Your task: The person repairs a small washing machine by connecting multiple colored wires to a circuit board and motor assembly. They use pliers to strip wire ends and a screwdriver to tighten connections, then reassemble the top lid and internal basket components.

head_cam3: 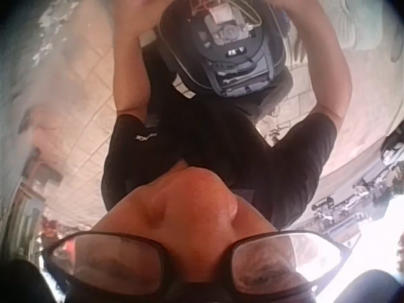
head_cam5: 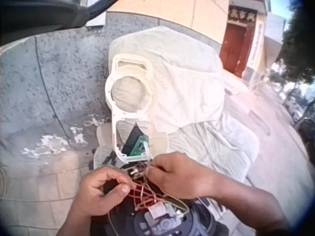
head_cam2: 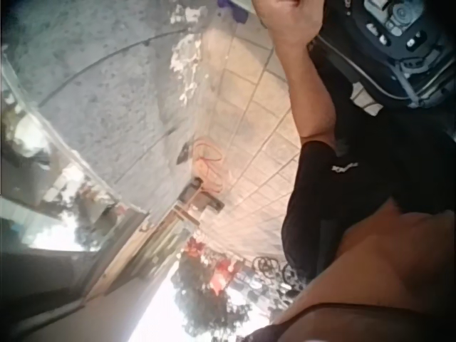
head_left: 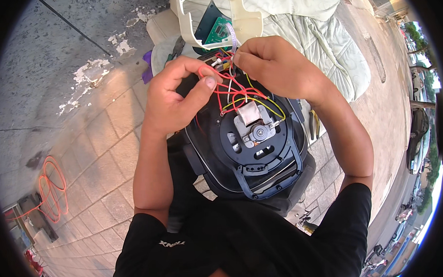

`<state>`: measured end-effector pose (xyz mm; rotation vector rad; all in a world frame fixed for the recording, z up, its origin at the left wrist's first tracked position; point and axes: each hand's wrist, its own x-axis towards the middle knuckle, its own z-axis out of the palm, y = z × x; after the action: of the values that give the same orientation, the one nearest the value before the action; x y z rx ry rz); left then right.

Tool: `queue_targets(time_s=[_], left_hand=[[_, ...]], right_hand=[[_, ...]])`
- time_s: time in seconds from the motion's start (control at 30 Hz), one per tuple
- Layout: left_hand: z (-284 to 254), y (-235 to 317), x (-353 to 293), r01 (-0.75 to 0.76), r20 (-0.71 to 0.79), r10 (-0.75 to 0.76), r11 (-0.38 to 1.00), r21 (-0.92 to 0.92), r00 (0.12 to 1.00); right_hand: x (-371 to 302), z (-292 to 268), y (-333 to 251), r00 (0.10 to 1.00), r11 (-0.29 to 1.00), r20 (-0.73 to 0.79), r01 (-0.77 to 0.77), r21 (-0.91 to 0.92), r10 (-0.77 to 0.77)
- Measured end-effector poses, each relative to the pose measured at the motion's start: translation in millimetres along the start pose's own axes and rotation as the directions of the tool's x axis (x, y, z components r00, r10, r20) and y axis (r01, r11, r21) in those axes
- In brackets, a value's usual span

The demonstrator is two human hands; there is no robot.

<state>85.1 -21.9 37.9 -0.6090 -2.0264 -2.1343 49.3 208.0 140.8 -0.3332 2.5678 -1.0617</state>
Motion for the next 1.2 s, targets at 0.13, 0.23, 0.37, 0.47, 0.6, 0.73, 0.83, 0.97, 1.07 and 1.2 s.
queue_targets(time_s=[0.13, 0.23, 0.37, 0.47, 0.6, 0.73, 0.83, 0.97, 1.07, 1.2], left_hand=[[-11, -5, 5, -0.189, 0.142, 0.169, 0.972, 0.138, 0.975], [-14, 0, 7, -0.275, 0.219, 0.228, 0.937, 0.213, 0.949], [-10, 2, 6, -0.321, 0.224, 0.261, 0.900, 0.295, 0.939], [-1, -3, 9, -0.368, 0.203, 0.320, 0.890, 0.270, 0.925], [2, -8, 10, -0.416, 0.171, 0.380, 0.856, 0.308, 0.909], [4, -11, 11, -0.391, 0.149, 0.362, 0.850, 0.354, 0.920], [5, -5, 9, -0.323, 0.154, 0.286, 0.874, 0.363, 0.946], [7, -8, 8, -0.285, 0.113, 0.261, 0.893, 0.348, 0.959], [7, -7, 8, -0.273, 0.103, 0.253, 0.891, 0.361, 0.962], [9, -6, 8, -0.205, 0.093, 0.187, 0.941, 0.268, 0.978]], right_hand=[[0, 0, -5, 0.999, 1.000, 0.031, 0.031, 0.000, -0.031], [-1, -1, -8, 0.999, 0.998, 0.013, 0.052, -0.032, -0.051], [4, 0, -8, 0.999, 0.997, 0.002, 0.042, -0.068, -0.042], [8, 4, 0, 0.998, 0.999, 0.055, 0.009, -0.046, -0.007], [5, 2, -2, 0.990, 0.994, 0.141, 0.030, -0.102, -0.016], [6, -11, 2, 0.952, 0.998, 0.300, 0.057, -0.002, -0.053], [5, -19, 7, 0.923, 0.995, 0.379, 0.039, 0.087, -0.069], [2, -17, 11, 0.907, 0.985, 0.406, 0.048, 0.166, -0.113], [3, -14, 12, 0.914, 0.983, 0.393, 0.031, 0.182, -0.102], [2, -12, 14, 0.928, 0.979, 0.362, 0.011, 0.201, -0.085]])
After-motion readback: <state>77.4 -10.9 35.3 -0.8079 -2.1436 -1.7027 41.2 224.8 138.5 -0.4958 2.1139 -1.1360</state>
